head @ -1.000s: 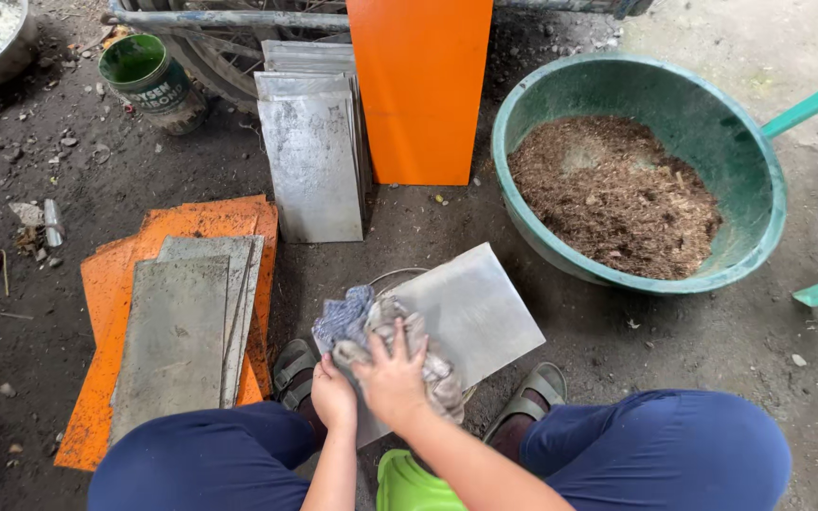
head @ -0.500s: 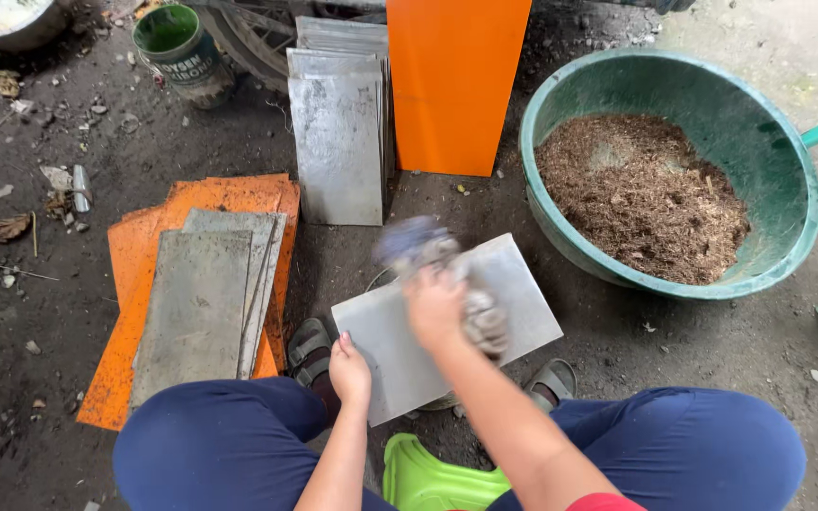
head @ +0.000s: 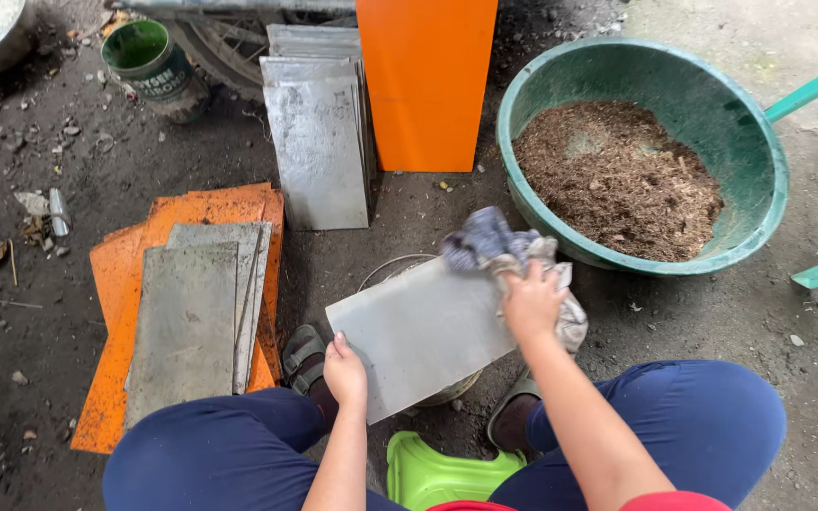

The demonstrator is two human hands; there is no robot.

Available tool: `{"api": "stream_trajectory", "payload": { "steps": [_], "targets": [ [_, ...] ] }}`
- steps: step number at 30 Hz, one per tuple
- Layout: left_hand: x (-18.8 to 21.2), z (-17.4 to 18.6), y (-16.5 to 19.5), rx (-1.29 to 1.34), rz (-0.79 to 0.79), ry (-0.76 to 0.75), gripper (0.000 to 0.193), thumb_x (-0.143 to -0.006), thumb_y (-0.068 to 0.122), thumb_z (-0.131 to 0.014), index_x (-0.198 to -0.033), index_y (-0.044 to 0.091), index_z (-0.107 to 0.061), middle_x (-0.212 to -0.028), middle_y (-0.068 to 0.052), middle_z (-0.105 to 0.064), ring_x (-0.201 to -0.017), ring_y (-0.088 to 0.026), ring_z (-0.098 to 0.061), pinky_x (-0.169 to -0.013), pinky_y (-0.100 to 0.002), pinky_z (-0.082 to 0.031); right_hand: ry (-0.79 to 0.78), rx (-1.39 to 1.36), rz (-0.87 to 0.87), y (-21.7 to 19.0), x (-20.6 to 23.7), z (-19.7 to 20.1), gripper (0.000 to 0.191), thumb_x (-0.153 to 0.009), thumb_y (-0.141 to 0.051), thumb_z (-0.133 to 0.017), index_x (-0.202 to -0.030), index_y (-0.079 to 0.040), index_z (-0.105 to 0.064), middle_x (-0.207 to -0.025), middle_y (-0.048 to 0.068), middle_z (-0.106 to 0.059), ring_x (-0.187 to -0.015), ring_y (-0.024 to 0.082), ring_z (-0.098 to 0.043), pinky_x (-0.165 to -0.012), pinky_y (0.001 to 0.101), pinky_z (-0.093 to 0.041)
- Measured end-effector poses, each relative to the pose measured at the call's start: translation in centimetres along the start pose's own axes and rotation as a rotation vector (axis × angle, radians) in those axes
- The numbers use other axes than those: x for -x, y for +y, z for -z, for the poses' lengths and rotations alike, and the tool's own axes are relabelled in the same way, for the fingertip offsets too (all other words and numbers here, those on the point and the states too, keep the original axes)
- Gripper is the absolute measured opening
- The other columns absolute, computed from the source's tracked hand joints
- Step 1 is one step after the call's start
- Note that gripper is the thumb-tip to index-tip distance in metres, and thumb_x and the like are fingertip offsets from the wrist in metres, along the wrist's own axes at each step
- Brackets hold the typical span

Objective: The person sits on a low stool and wipes rectangular metal sheets with a cloth. They pick up each sheet, wipe both sides, and place it back in a stack. The person repeats this process for multiple sheets.

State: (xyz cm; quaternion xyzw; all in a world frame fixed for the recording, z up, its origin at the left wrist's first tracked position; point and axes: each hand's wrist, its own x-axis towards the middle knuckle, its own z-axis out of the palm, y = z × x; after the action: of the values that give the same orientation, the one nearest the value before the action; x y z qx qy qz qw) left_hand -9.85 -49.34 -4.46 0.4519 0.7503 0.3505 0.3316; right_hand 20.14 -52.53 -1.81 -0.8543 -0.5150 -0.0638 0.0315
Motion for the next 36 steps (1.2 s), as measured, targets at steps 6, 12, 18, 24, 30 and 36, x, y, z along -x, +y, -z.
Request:
{"api": "stream_trajectory", "payload": {
  "steps": [6, 12, 18, 24, 30, 36],
  "targets": [
    [-0.5, 0.3, 0.1, 0.133, 0.010, -0.073, 0.047, -0.102, 0.043, -0.056, -0.097, -0.004, -0.063, -0.092, -0.025, -0.070, -0.084, -0.039, -0.067, -0.080, -0.044, -0.051, -0.052, -0.406, -0.411, 6.2, -2.4, 2.2, 0.044, -0.084, -0.026, -0.068, -0.126, -0.039, -0.073, -0.141, 0.016, -0.051, -0.123, 0.046, -0.052, -0.102, 0.0545, -0.046],
    [-3.2, 0.5, 3.4, 0.221, -0.308, -0.032, 0.035, -0.104, 0.033, -0.058, -0.098, -0.002, -0.062, -0.087, -0.018, -0.066, -0.077, -0.024, -0.061, -0.075, -0.037, -0.049, 0.160, -0.728, -0.391, 10.5, -3.3, 4.6, 0.048, -0.085, -0.019, -0.064, -0.130, -0.035, -0.073, -0.136, 0.024, -0.051, -0.118, 0.044, -0.059, -0.106, 0.0422, -0.047],
    [-3.8, 3.3, 9.8, 0.323, -0.552, -0.011, 0.022, -0.107, 0.017, -0.064, -0.096, -0.001, -0.059, -0.076, -0.013, -0.056, -0.070, -0.027, -0.048, -0.066, -0.033, -0.045, 0.241, -0.925, -0.298, 11.3, -3.5, 6.4, 0.053, -0.081, -0.010, -0.062, -0.129, -0.028, -0.074, -0.121, 0.020, -0.052, -0.112, 0.037, -0.059, -0.105, 0.0365, -0.046],
    [-1.6, 6.6, 9.1, -0.425, -2.017, -0.273, 0.020, -0.083, 0.023, -0.067, -0.102, 0.017, -0.066, -0.093, -0.001, -0.064, -0.087, -0.021, -0.064, -0.081, -0.038, -0.053, 0.185, -1.060, -0.343, 11.5, -2.9, 5.9, 0.048, -0.084, -0.007, -0.059, -0.127, -0.024, -0.075, -0.123, 0.017, -0.051, -0.113, 0.032, -0.059, -0.104, 0.0353, -0.046],
    [-3.8, 8.5, 2.6, -0.819, -1.960, -0.528, 0.024, -0.084, 0.023, -0.066, -0.108, 0.020, -0.064, -0.097, -0.001, -0.065, -0.098, -0.024, -0.064, -0.100, -0.044, -0.051, 0.131, -0.999, -0.326, 11.1, -1.5, 4.4, 0.049, -0.084, -0.008, -0.061, -0.127, -0.026, -0.075, -0.124, 0.017, -0.052, -0.114, 0.032, -0.059, -0.106, 0.0367, -0.046],
    [-2.9, 3.1, -0.5, -0.190, -0.458, -0.054, 0.057, -0.092, 0.031, -0.070, -0.135, -0.001, -0.052, -0.128, -0.020, -0.059, -0.110, -0.031, -0.062, -0.095, -0.045, -0.050, 0.025, -0.429, -0.032, 4.5, 0.5, 4.6, 0.042, -0.080, -0.018, -0.073, -0.120, -0.031, -0.078, -0.135, 0.013, -0.055, -0.117, 0.039, -0.053, -0.098, 0.0492, -0.047]
  ]
}}
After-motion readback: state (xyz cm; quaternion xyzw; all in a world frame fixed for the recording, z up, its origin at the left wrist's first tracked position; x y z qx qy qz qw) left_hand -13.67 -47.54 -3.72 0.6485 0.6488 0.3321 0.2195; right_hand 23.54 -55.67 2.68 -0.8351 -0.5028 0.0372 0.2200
